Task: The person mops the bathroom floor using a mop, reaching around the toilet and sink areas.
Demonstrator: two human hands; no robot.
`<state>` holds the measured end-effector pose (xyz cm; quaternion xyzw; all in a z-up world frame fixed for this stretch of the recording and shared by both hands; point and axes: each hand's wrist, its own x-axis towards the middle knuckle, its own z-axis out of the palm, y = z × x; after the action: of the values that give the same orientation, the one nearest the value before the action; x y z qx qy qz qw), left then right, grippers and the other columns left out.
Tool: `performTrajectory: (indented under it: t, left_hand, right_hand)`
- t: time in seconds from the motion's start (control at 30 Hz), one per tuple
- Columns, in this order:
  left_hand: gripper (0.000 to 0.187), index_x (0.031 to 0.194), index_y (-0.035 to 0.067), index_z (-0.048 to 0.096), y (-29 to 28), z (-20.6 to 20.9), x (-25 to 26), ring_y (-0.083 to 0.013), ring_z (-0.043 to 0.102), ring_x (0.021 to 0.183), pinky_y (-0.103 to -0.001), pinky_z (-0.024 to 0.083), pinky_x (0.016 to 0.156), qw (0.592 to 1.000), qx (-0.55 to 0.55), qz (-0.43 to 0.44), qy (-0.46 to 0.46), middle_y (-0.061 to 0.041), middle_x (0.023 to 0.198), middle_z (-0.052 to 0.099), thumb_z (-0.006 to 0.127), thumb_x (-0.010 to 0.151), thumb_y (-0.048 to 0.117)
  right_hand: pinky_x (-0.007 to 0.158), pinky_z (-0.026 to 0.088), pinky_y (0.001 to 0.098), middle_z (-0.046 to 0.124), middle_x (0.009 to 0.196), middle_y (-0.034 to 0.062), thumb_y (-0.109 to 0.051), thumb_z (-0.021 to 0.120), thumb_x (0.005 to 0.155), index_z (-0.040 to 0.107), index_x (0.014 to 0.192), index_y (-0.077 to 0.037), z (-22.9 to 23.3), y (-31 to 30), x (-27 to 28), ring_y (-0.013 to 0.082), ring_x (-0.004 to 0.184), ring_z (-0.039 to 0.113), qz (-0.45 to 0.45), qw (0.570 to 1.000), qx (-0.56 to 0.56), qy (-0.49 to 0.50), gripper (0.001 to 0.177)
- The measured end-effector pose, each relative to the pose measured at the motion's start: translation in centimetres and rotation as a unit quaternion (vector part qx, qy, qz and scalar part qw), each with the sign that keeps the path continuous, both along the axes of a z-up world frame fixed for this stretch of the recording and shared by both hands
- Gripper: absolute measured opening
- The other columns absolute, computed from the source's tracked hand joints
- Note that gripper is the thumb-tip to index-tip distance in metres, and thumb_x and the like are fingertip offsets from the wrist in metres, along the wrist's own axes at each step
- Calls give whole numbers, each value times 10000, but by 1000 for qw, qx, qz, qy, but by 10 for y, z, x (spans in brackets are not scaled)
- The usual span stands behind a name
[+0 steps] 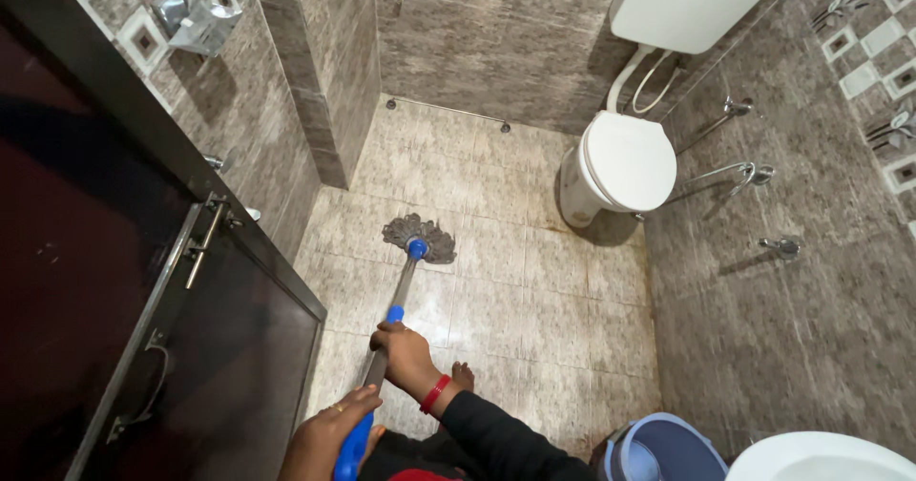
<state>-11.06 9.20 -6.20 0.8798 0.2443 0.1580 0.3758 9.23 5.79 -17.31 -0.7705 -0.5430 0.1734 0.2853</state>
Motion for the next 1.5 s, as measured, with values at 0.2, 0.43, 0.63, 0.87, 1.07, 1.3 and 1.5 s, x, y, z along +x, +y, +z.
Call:
performTrajectory:
  t: [0.2, 0.43, 0.63, 0.87, 1.07, 1.3, 1.5]
  left_hand:
    - [369, 1112, 168, 754, 0, -9, 9, -263, 700, 1151, -364, 578, 918, 999, -14, 28, 6, -84, 1239, 736, 840, 754, 191]
    - [316, 1052, 138, 760, 12, -22, 66, -249, 718, 1158, -354, 584, 929, 992, -7, 100, -71, -86, 1189, 763, 837, 746, 160]
    - [320, 1112, 82, 737, 16, -25, 153, -315, 667, 1224, -389, 559, 968, 994, -33, 80, -73, -158, 1241, 725, 796, 806, 158]
    - [317, 1144, 52, 718, 30, -33, 223, -346, 643, 1228, -406, 533, 983, 996, -19, 56, -62, -192, 1290, 688, 753, 856, 178]
    - [336, 1147, 53, 724, 24, -39, 196, -334, 636, 1252, -397, 526, 999, 996, -43, 55, -60, -189, 1293, 689, 771, 838, 176]
    - [340, 1114, 77, 738, 15, -17, 100, -325, 623, 1271, -391, 527, 1002, 999, -27, 2, -34, -182, 1264, 699, 797, 790, 164]
    - [378, 1143, 130, 748, 15, 26, 34, -289, 694, 1167, -372, 567, 943, 998, -56, -17, 24, -113, 1248, 731, 836, 781, 194]
  right_hand:
    - [825, 555, 451, 717, 1072, 59, -70, 669, 804, 724, 911, -124, 8, 7, 12, 341, 1050, 663, 35, 999, 9, -13, 131]
    - [820, 545, 456, 708, 1076, 75, -75, 692, 740, 713, 905, -112, 1, 35, 70, 357, 1036, 651, 49, 998, 21, -22, 170]
    - [851, 552, 441, 705, 1194, 86, -73, 666, 771, 726, 972, -120, -38, 54, 161, 346, 1093, 656, 47, 998, 20, -34, 215]
    - [935, 536, 448, 681, 1345, 70, -96, 610, 834, 737, 1024, -146, -67, 73, 231, 326, 1110, 671, 18, 999, -3, -39, 234]
    - [975, 445, 536, 673, 1332, 84, -119, 630, 802, 743, 1006, -136, -58, 64, 202, 337, 1117, 655, 0, 999, -11, -49, 233]
    - [998, 439, 499, 703, 1280, 78, -102, 626, 830, 742, 968, -140, -47, 31, 97, 325, 1185, 618, -47, 997, 17, -65, 184]
    - [1017, 439, 506, 740, 1146, 87, -96, 664, 779, 752, 893, -147, -15, 10, 38, 322, 1054, 669, -29, 996, 19, -88, 153]
